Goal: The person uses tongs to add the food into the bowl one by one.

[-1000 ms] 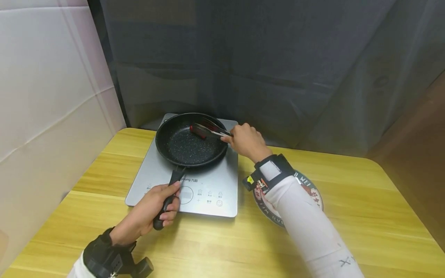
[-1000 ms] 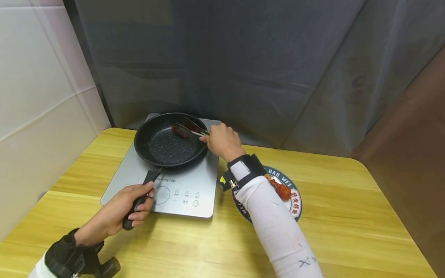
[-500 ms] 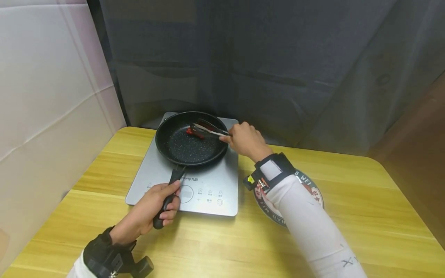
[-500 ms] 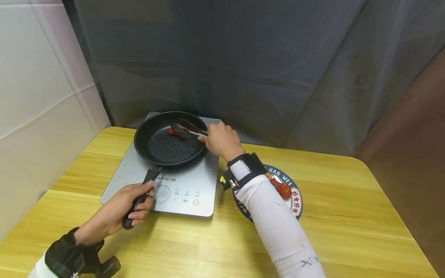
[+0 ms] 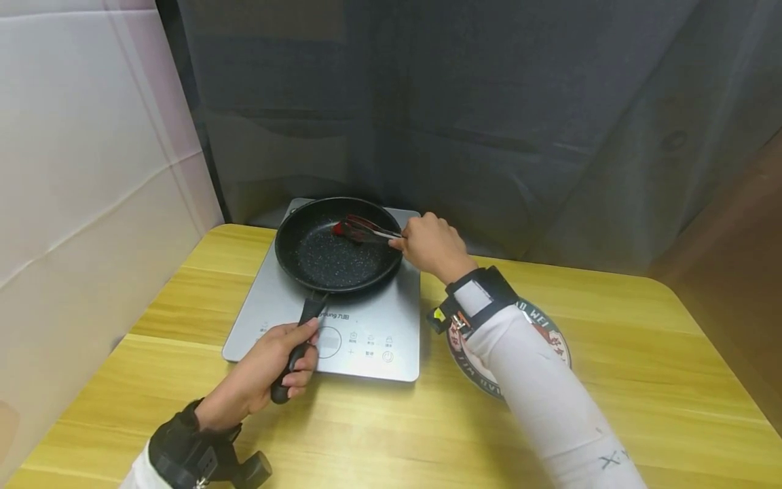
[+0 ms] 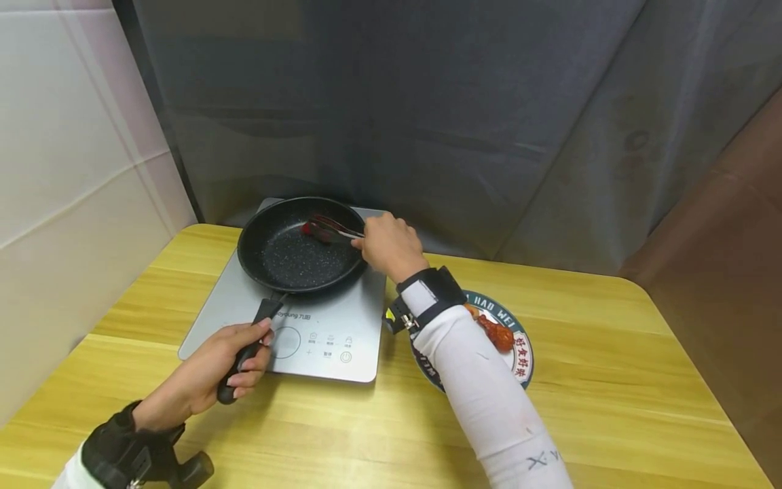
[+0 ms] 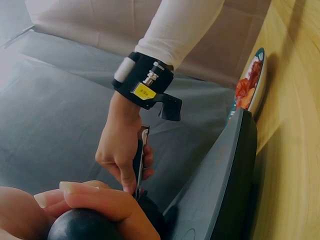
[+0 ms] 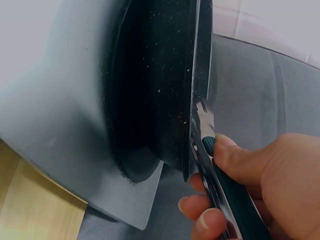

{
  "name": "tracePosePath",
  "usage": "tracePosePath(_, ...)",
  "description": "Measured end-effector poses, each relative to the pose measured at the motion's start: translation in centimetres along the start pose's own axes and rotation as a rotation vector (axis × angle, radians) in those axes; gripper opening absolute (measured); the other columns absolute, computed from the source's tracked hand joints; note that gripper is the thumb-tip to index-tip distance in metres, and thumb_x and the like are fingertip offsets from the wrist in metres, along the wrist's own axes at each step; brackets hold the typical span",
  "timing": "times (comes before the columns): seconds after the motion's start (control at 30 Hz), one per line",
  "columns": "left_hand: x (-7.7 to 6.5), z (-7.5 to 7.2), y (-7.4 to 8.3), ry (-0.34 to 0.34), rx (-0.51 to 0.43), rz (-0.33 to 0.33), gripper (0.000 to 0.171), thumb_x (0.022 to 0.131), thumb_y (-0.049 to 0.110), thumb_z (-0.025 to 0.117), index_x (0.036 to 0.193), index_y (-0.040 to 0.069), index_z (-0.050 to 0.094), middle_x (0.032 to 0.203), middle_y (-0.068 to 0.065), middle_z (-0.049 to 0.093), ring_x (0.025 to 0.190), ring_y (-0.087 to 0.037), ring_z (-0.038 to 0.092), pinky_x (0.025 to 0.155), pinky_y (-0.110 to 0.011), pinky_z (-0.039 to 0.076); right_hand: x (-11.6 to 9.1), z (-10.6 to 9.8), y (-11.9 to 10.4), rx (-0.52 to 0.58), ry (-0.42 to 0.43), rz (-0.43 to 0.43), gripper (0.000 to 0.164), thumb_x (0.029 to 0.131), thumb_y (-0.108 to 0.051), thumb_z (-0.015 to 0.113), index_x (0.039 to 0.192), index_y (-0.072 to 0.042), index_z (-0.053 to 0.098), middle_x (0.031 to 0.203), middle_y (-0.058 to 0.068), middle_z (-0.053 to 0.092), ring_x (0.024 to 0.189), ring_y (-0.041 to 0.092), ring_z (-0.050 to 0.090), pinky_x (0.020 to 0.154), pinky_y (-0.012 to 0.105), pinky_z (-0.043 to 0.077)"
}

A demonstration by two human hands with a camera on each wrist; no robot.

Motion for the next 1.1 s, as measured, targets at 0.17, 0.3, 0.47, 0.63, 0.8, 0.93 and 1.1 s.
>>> tracePosePath(0.17, 0.0, 0.0, -0.1, 0.005, -0.003, -0.003, 0.03, 0.106, 0.031, 0.035, 0.095, 0.002, 0.033, 0.061, 0.004, 0.034, 0.04, -0.004, 0.03, 0.036, -0.019, 0.032, 0.0, 0.0, 0.3, -0.003, 0.005, 0.023, 0.041, 0.096, -0.04, 0.057, 0.066, -0.013, 0.063, 0.064, 0.004, 0.052, 0.057, 0.022, 0.052, 0.044, 0.033, 0.038)
tracePosePath(0.3, 0.0, 0.0, -0.1, 0.005, -0.003, -0.005, 0.031, 0.105, 0.032, 0.036, 0.095, 0.002, 0.033, 0.061, 0.004, 0.033, 0.04, -0.004, 0.03, 0.036, -0.019, 0.032, 0.0, 0.0, 0.6, 0.008, -0.014, 0.038, 0.042, 0.095, -0.042, 0.057, 0.067, -0.011, 0.062, 0.066, 0.005, 0.053, 0.056, 0.021, 0.053, 0.043, 0.032, 0.038)
tracePosePath(0.47, 0.0, 0.0, -0.1, 0.004, -0.003, -0.007, 0.031, 0.105, 0.032, 0.036, 0.095, 0.003, 0.033, 0.061, 0.004, 0.033, 0.04, -0.004, 0.03, 0.036, -0.019, 0.032, -0.3, -0.2, 0.8, 0.012, -0.03, 0.038, 0.045, 0.095, -0.046, 0.056, 0.067, -0.01, 0.06, 0.066, 0.006, 0.05, 0.057, 0.022, 0.052, 0.044, 0.032, 0.038)
tracePosePath(0.63, 0.0, 0.0, -0.2, 0.005, -0.006, -0.006, 0.031, 0.105, 0.032, 0.036, 0.094, 0.003, 0.033, 0.061, 0.004, 0.034, 0.04, -0.004, 0.03, 0.037, -0.019, 0.032, -0.9, -1.2, 1.1, 0.019, 0.0, 0.013, 0.048, 0.094, -0.048, 0.056, 0.066, -0.009, 0.058, 0.064, 0.005, 0.046, 0.058, 0.023, 0.05, 0.045, 0.033, 0.038)
tracePosePath(0.8, 0.0, 0.1, -0.2, 0.001, 0.002, -0.001, 0.031, 0.105, 0.032, 0.036, 0.094, 0.003, 0.033, 0.061, 0.003, 0.034, 0.04, -0.004, 0.03, 0.036, -0.019, 0.032, -2.1, -2.1, 2.2, 0.097, 0.063, -0.004, 0.043, 0.095, -0.044, 0.057, 0.069, -0.009, 0.059, 0.057, 0.002, 0.042, 0.05, 0.019, 0.045, 0.042, 0.03, 0.032)
tracePosePath(0.93, 0.0, 0.0, -0.1, 0.001, 0.007, 0.001, 0.031, 0.105, 0.032, 0.036, 0.094, 0.003, 0.033, 0.061, 0.004, 0.034, 0.04, -0.004, 0.03, 0.036, -0.018, 0.032, -3.7, -2.8, 3.4, 0.171, 0.088, 0.016, 0.04, 0.096, -0.044, 0.056, 0.087, -0.007, 0.067, 0.059, 0.004, 0.043, 0.051, 0.019, 0.044, 0.043, 0.03, 0.032)
tracePosePath(1.1, 0.0, -0.2, -0.1, -0.003, 0.005, 0.005, 0.031, 0.105, 0.032, 0.036, 0.094, 0.003, 0.033, 0.061, 0.004, 0.034, 0.039, -0.004, 0.03, 0.036, -0.018, 0.032, -6.2, -3.1, 5.0, 0.201, 0.11, 0.039, 0.05, 0.095, -0.045, 0.057, 0.117, -0.001, 0.065, 0.069, 0.009, 0.055, 0.065, 0.024, 0.052, 0.053, 0.034, 0.04)
Point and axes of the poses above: each hand's wrist, its own x-axis towards the middle knuckle, its own z-axis out of the palm, y = z × x, the point moved 3 cm from there along x, towards the middle knuckle
